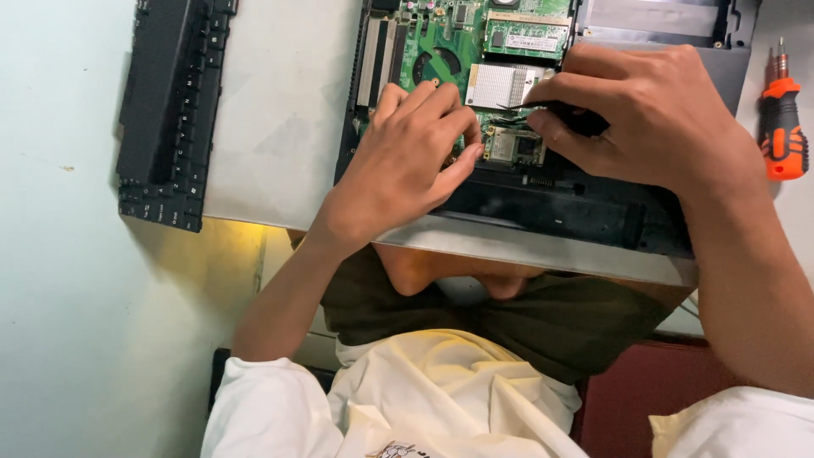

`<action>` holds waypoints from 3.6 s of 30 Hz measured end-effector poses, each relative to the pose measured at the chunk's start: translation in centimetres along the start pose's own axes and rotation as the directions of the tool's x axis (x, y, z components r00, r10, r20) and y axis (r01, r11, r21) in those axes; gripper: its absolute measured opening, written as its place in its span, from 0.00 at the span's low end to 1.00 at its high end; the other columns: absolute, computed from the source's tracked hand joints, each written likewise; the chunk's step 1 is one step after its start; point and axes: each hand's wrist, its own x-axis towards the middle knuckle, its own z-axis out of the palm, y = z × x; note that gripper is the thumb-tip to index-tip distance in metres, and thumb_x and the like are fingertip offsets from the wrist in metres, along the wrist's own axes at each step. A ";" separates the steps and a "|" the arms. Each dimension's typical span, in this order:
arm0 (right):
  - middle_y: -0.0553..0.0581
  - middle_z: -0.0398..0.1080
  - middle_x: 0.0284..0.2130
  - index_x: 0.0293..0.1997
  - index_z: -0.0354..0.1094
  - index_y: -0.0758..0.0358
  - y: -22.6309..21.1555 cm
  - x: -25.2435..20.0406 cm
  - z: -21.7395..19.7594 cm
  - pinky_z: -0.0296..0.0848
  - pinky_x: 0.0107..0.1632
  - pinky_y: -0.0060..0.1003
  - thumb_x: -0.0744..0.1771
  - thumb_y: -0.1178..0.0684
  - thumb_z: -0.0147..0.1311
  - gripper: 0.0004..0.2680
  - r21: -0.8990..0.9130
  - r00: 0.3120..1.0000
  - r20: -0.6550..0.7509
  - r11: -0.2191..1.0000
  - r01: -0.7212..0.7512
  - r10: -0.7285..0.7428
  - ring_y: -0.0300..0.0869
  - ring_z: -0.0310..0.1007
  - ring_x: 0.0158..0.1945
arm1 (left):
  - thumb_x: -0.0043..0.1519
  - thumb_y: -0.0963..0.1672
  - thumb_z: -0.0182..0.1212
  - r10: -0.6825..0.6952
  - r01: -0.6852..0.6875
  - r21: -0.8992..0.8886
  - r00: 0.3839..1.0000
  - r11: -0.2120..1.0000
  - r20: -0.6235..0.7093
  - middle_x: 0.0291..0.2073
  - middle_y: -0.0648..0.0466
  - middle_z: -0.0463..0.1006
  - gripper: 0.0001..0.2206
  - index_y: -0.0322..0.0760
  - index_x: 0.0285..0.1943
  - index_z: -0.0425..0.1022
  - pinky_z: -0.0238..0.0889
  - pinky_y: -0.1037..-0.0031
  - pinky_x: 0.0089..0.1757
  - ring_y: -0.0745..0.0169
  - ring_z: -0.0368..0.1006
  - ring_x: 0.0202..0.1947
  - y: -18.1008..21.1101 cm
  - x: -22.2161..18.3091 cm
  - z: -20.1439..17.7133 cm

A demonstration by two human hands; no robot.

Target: The person cleans a laptop heatsink with a brush, installs it onto the motherboard using a screwdriver, and connects small internal ribbon cables before closing the laptop case.

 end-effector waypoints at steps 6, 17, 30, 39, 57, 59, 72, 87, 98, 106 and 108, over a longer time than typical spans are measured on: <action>0.44 0.78 0.45 0.62 0.86 0.42 -0.1 0.0 -0.1 0.65 0.32 0.45 0.83 0.46 0.66 0.03 -0.031 1.000 0.018 0.999 -0.022 0.023 0.47 0.80 0.39 | 0.77 0.46 0.72 0.029 -0.022 -0.061 0.994 0.998 0.108 0.43 0.53 0.76 0.08 0.38 0.50 0.87 0.61 0.50 0.51 0.49 0.73 0.48 -1.2 1.3 -0.4; 0.47 0.78 0.45 0.60 0.84 0.46 -0.5 0.3 -0.5 0.64 0.31 0.48 0.78 0.43 0.67 0.06 0.084 0.999 0.053 0.996 0.006 -0.010 0.53 0.78 0.36 | 0.77 0.51 0.74 -0.043 0.087 -0.157 0.964 0.984 0.264 0.41 0.58 0.76 0.10 0.47 0.49 0.88 0.59 0.54 0.51 0.52 0.76 0.48 -3.1 2.4 -0.1; 0.45 0.73 0.31 0.69 0.84 0.36 -1.6 1.3 -0.5 0.52 0.26 0.45 0.71 0.33 0.61 0.18 0.269 0.970 0.158 0.953 0.136 -0.184 0.47 0.71 0.24 | 0.79 0.54 0.68 -0.083 0.167 -0.215 0.932 0.962 0.352 0.42 0.59 0.76 0.12 0.51 0.50 0.89 0.55 0.57 0.55 0.57 0.74 0.44 -3.9 2.9 0.6; 0.46 0.68 0.30 0.68 0.83 0.34 -1.9 1.1 -0.5 0.58 0.26 0.45 0.71 0.32 0.61 0.17 0.122 0.967 0.116 0.969 0.214 -0.228 0.45 0.71 0.24 | 0.78 0.52 0.71 -0.066 0.174 -0.278 0.931 0.945 0.358 0.41 0.60 0.81 0.10 0.50 0.48 0.90 0.54 0.59 0.58 0.59 0.73 0.42 -4.3 3.0 0.7; 0.47 0.67 0.25 0.63 0.86 0.47 -2.5 1.6 -0.6 0.59 0.26 0.46 0.72 0.35 0.63 0.16 0.208 0.968 0.120 0.959 0.194 -0.222 0.46 0.70 0.24 | 0.82 0.52 0.58 -0.063 0.154 -0.247 0.938 0.957 0.342 0.39 0.57 0.72 0.14 0.48 0.49 0.85 0.54 0.56 0.56 0.54 0.67 0.46 -3.5 2.1 0.7; 0.46 0.67 0.24 0.63 0.86 0.47 -2.6 1.7 -0.7 0.60 0.26 0.46 0.72 0.35 0.63 0.16 0.201 0.966 0.127 0.959 0.198 -0.226 0.47 0.70 0.24 | 0.82 0.52 0.59 -0.054 0.140 -0.240 0.942 0.961 0.330 0.39 0.57 0.74 0.14 0.48 0.49 0.85 0.53 0.55 0.57 0.54 0.68 0.47 -3.5 2.0 1.1; 0.47 0.71 0.27 0.62 0.86 0.46 -2.9 1.9 -0.6 0.61 0.27 0.47 0.73 0.36 0.66 0.14 0.168 0.967 0.080 0.960 0.225 -0.241 0.50 0.73 0.26 | 0.81 0.52 0.64 -0.098 0.157 -0.208 0.959 0.965 0.266 0.41 0.54 0.77 0.12 0.47 0.50 0.87 0.54 0.52 0.56 0.50 0.70 0.50 -3.4 1.8 2.1; 0.61 0.70 0.38 0.69 0.89 0.66 4.9 -3.6 0.3 0.65 0.47 0.47 0.75 0.58 0.77 0.12 0.326 0.992 -0.045 0.940 -0.101 0.122 0.50 0.65 0.39 | 0.79 0.42 0.68 0.045 -0.068 -0.236 0.994 0.969 -0.101 0.49 0.49 0.70 0.09 0.37 0.65 0.80 0.65 0.58 0.54 0.48 0.67 0.50 -2.0 0.6 0.7; 0.59 0.83 0.43 0.70 0.95 0.69 11.6 -7.1 2.3 0.76 0.50 0.44 0.81 0.55 0.82 0.10 0.000 0.978 -0.203 0.999 -0.045 0.044 0.47 0.81 0.44 | 0.81 0.50 0.64 0.091 -0.098 -0.106 0.993 0.990 -0.070 0.54 0.50 0.70 0.14 0.47 0.72 0.85 0.53 0.52 0.59 0.46 0.66 0.59 -2.4 0.4 1.1; 0.59 0.88 0.49 0.68 0.93 0.69 8.8 -5.6 1.4 0.77 0.53 0.43 0.79 0.63 0.83 0.08 0.117 0.968 -0.220 0.988 -0.096 0.120 0.50 0.92 0.51 | 0.81 0.51 0.63 0.185 -0.185 0.007 0.980 0.983 -0.074 0.52 0.48 0.67 0.12 0.42 0.57 0.83 0.52 0.51 0.58 0.46 0.64 0.57 -1.4 2.1 1.3; 0.56 0.88 0.53 0.67 0.92 0.64 8.9 -5.6 1.5 0.75 0.53 0.44 0.80 0.62 0.83 0.07 0.099 0.967 -0.222 0.989 -0.105 0.125 0.49 0.89 0.50 | 0.81 0.51 0.64 0.178 -0.173 0.062 0.979 0.983 -0.102 0.51 0.49 0.68 0.11 0.41 0.54 0.80 0.53 0.52 0.57 0.47 0.65 0.56 -1.4 2.3 1.3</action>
